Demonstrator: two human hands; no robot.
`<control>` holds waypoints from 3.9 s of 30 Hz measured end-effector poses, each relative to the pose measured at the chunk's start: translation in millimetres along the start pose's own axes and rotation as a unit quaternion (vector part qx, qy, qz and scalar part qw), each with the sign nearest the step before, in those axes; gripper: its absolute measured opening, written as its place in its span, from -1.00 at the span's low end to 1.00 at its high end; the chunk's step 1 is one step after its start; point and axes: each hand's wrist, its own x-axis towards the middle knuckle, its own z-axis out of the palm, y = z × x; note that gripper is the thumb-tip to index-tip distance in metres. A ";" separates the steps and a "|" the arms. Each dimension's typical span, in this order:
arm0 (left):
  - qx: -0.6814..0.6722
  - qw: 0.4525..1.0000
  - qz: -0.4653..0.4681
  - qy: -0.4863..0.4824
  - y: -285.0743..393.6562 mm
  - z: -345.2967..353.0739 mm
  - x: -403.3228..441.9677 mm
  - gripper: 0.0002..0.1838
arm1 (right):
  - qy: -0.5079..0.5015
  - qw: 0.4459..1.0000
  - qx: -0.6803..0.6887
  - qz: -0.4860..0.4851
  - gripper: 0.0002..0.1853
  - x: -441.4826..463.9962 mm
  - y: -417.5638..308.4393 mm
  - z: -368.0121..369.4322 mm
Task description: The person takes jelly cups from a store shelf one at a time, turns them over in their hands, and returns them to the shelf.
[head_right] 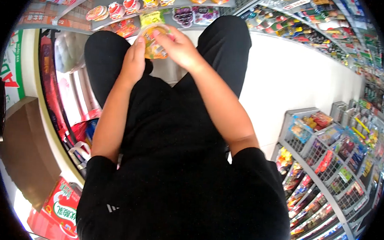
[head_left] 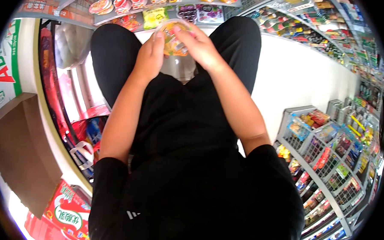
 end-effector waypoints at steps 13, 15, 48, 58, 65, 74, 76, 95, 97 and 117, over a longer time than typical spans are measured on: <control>-0.330 0.913 -0.165 -0.174 -3.2 -4.2 14.8 -0.21 | -0.069 0.988 -0.135 -0.020 -0.21 -11.2 -11.7 -23.1; -0.318 0.903 -0.211 -0.200 4.2 -2.7 16.6 -0.09 | -0.058 0.991 -0.122 -0.008 -0.23 -6.7 -13.5 -24.2; -0.396 0.884 -0.206 -0.137 -13.1 9.7 61.0 -0.29 | 0.004 0.968 -0.119 0.220 -0.43 85.6 -79.8 -44.1; -0.453 0.874 -0.147 -0.098 -7.9 18.0 52.9 -0.40 | -0.057 0.976 -0.089 0.188 -0.34 61.1 -88.7 -38.6; -0.469 0.874 -0.099 -0.083 -10.4 12.3 49.2 -0.41 | -0.034 0.972 -0.121 0.197 -0.50 60.8 -99.1 -24.1; -0.410 0.909 -0.068 -0.017 -21.5 15.6 52.5 -0.34 | -0.017 0.908 -0.385 0.167 -0.33 60.1 -99.5 -15.9; -0.413 0.909 -0.054 0.001 -20.2 15.8 53.2 -0.35 | -0.026 0.898 -0.407 0.169 -0.34 59.7 -99.9 -17.3; -0.367 0.929 -0.046 0.025 -33.1 35.0 64.3 -0.58 | -0.036 0.673 -0.739 0.010 -0.56 49.3 -99.2 -21.6; -0.365 0.930 -0.032 0.031 -35.7 35.8 66.0 -0.59 | -0.021 0.774 -0.622 0.117 -0.59 51.2 -96.1 -32.7; -0.148 0.972 -0.173 -0.050 -33.3 40.7 56.4 -0.41 | 0.238 0.910 -0.235 0.247 -0.76 162.2 -84.9 -149.5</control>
